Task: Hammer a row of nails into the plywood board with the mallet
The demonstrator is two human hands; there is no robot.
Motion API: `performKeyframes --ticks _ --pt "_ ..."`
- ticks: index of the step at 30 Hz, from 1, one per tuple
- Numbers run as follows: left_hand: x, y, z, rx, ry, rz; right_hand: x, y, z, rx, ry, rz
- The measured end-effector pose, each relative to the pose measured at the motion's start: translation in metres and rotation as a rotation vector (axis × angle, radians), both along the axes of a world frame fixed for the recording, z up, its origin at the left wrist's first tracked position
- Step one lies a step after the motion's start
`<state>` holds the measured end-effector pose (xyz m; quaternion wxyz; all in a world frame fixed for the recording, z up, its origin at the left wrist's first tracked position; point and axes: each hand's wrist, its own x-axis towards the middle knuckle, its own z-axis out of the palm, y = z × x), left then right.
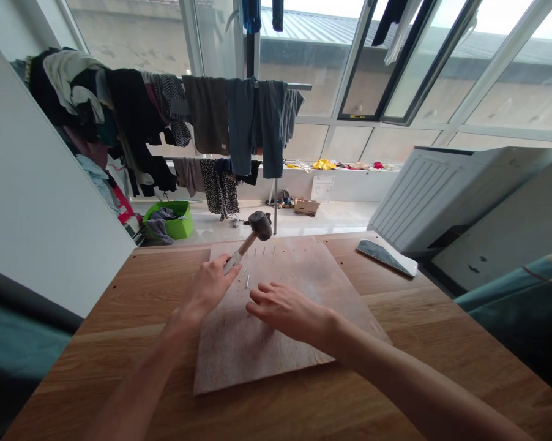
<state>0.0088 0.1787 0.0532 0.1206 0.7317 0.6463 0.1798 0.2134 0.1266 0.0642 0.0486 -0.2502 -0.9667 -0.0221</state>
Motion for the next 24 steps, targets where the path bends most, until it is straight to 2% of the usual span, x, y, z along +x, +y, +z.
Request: performKeyframes --ticks 2,3,7,11,14,18,24 --pt "0.000 0.000 0.000 -0.007 0.003 0.013 0.003 -0.001 -0.004 -0.009 -0.014 0.008" --pt "0.001 0.000 0.001 -0.012 0.003 0.017 0.007 0.003 -0.006 -0.061 0.025 -0.013" --pt "0.003 -0.002 0.004 -0.014 -0.021 0.001 0.036 0.036 -0.014 -0.322 0.344 -0.234" --pt "0.005 -0.003 0.004 -0.005 -0.056 -0.025 0.070 0.080 -0.024 -0.274 0.586 -0.528" --pt "0.008 -0.004 0.002 -0.002 -0.061 -0.039 0.082 0.103 -0.034 -0.238 0.734 -0.692" --pt "0.014 -0.006 0.003 -0.010 -0.040 -0.055 0.079 0.115 -0.049 -0.240 0.828 -0.743" --pt "0.019 -0.010 0.006 -0.040 0.000 -0.063 0.073 0.118 -0.060 -0.219 0.876 -0.707"
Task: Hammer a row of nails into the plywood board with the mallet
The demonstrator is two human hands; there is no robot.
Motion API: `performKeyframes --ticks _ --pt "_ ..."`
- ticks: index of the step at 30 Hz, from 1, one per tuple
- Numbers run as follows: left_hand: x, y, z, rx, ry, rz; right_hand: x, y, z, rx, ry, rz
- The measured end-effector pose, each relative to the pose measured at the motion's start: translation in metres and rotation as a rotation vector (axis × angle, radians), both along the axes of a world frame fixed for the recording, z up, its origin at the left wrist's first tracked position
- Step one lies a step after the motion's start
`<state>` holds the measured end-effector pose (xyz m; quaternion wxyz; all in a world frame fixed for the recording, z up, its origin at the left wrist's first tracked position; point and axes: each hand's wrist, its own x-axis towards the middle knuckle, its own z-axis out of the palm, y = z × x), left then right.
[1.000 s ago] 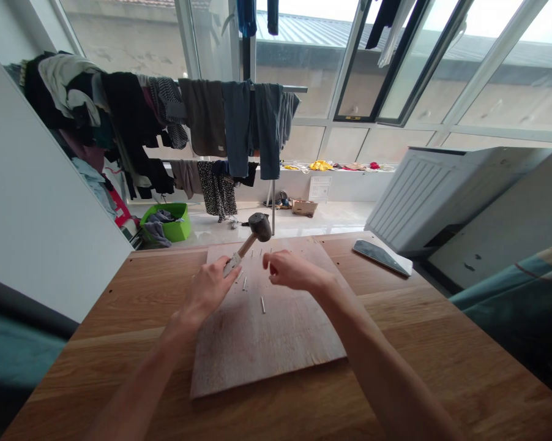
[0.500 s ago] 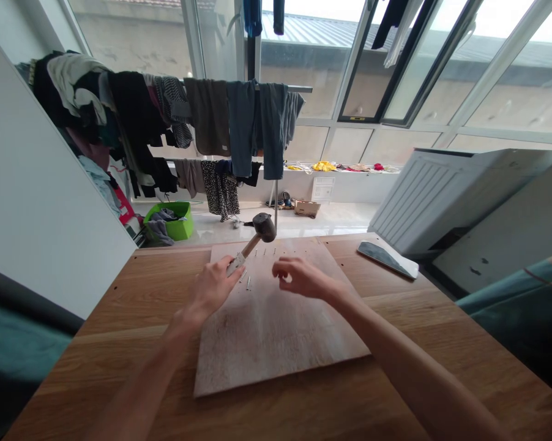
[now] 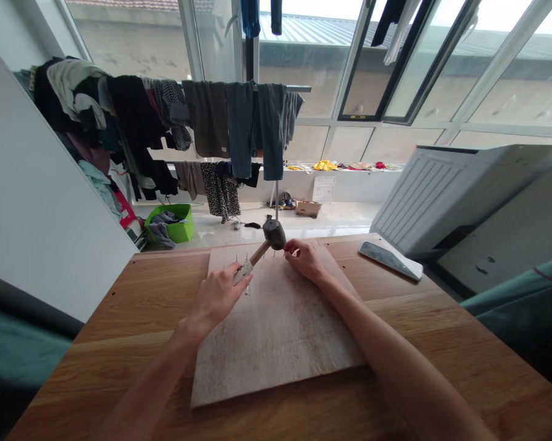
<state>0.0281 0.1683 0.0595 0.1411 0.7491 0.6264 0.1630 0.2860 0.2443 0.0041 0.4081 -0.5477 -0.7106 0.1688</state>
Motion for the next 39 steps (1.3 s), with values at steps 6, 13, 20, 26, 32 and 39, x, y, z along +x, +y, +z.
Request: performKeyframes --ticks 6,13,20,26,32,39 --pt "0.007 0.005 -0.004 0.026 0.019 -0.010 0.001 0.004 -0.007 0.046 0.025 -0.007" --pt "0.017 0.007 -0.002 0.005 0.150 -0.062 0.003 0.007 -0.013 0.087 -0.006 -0.022" --pt "0.008 0.010 0.004 0.030 0.044 -0.023 0.006 -0.006 -0.004 0.158 -0.142 -0.021" --pt "-0.009 0.019 0.011 0.122 -0.142 -0.007 -0.041 -0.049 0.030 0.251 -0.469 0.462" --pt "-0.016 0.019 0.006 0.068 -0.118 0.005 -0.101 -0.064 0.050 0.248 -0.903 0.728" --pt "-0.013 0.019 0.007 0.031 -0.175 -0.003 -0.054 -0.042 0.044 0.095 -0.670 0.620"
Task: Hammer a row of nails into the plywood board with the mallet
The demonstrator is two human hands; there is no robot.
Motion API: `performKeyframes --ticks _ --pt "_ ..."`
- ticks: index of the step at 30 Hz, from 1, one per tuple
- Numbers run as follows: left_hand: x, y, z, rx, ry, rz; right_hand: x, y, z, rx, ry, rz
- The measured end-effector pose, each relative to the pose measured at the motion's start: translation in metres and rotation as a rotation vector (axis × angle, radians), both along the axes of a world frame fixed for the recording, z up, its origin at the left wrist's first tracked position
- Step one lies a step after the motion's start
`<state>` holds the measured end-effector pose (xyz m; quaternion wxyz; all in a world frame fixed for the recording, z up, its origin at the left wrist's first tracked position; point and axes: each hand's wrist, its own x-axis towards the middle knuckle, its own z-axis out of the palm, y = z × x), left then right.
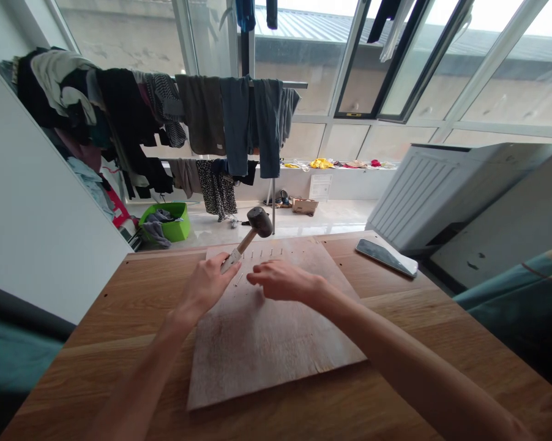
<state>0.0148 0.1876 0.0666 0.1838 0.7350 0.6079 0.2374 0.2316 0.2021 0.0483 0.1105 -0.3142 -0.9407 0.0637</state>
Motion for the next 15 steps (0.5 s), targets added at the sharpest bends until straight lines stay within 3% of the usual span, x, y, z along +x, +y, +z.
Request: performKeyframes --ticks 4,7,15 --pt "0.004 0.000 0.000 -0.017 -0.034 -0.008 0.062 0.024 -0.014 -0.043 0.287 -0.328" --pt "0.009 -0.002 -0.001 -0.029 -0.046 -0.012 0.086 0.037 -0.030 -0.033 0.482 -0.548" --pt "0.021 -0.013 -0.003 -0.033 0.035 -0.054 0.083 0.041 -0.051 -0.043 0.697 -0.654"
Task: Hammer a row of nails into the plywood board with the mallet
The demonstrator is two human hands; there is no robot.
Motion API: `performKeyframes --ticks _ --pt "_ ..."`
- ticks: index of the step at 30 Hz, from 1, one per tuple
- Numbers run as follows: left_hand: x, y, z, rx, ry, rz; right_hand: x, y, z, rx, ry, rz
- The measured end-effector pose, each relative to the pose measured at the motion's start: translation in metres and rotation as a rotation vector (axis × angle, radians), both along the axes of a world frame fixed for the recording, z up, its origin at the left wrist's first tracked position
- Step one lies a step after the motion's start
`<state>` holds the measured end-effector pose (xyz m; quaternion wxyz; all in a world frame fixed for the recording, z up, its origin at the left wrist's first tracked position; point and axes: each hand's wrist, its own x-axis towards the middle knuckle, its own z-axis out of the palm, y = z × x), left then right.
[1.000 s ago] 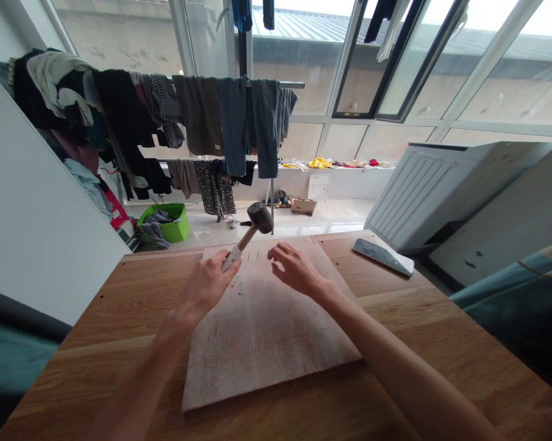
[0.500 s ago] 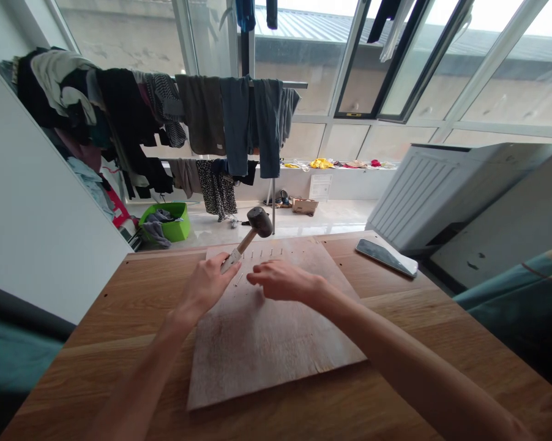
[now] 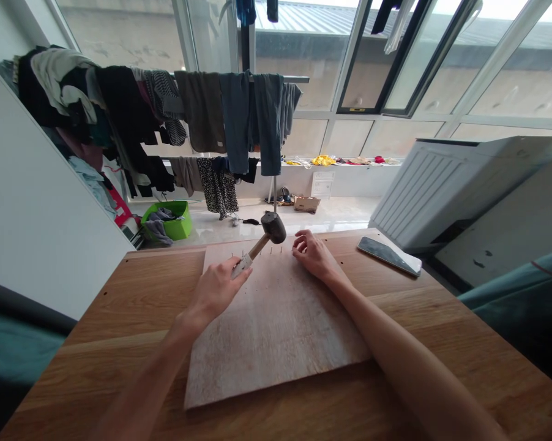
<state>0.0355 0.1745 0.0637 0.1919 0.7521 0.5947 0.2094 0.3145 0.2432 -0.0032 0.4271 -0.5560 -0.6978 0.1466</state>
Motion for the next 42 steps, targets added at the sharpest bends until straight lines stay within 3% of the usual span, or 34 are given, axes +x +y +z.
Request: performKeyframes --ticks 13,21,23,26,29,31,34,39,42 --pt "0.040 0.006 0.000 -0.003 0.202 -0.054 0.005 0.006 -0.010 0.023 0.018 0.005" --pt "0.022 0.010 0.002 0.024 0.086 -0.021 0.002 -0.005 0.001 0.113 -0.122 -0.002" --pt "0.012 0.013 0.006 0.081 0.032 -0.008 -0.011 -0.016 0.011 0.152 -0.194 0.076" --pt "-0.002 0.017 0.013 0.138 -0.021 0.008 -0.048 -0.032 0.028 0.195 -0.342 0.326" --pt "-0.013 0.020 0.018 0.120 -0.039 0.056 -0.094 -0.042 0.043 0.308 -0.733 0.573" --pt "-0.019 0.021 0.019 0.110 -0.021 0.093 -0.120 -0.046 0.049 0.364 -0.957 0.643" --pt "-0.025 0.024 0.018 0.118 0.006 0.124 -0.143 -0.050 0.052 0.370 -1.054 0.684" --pt "-0.024 0.024 0.018 0.121 0.001 0.126 -0.135 -0.056 0.050 0.382 -1.087 0.696" --pt "-0.019 0.022 0.018 0.115 -0.016 0.094 -0.101 -0.050 0.045 0.296 -0.822 0.674"
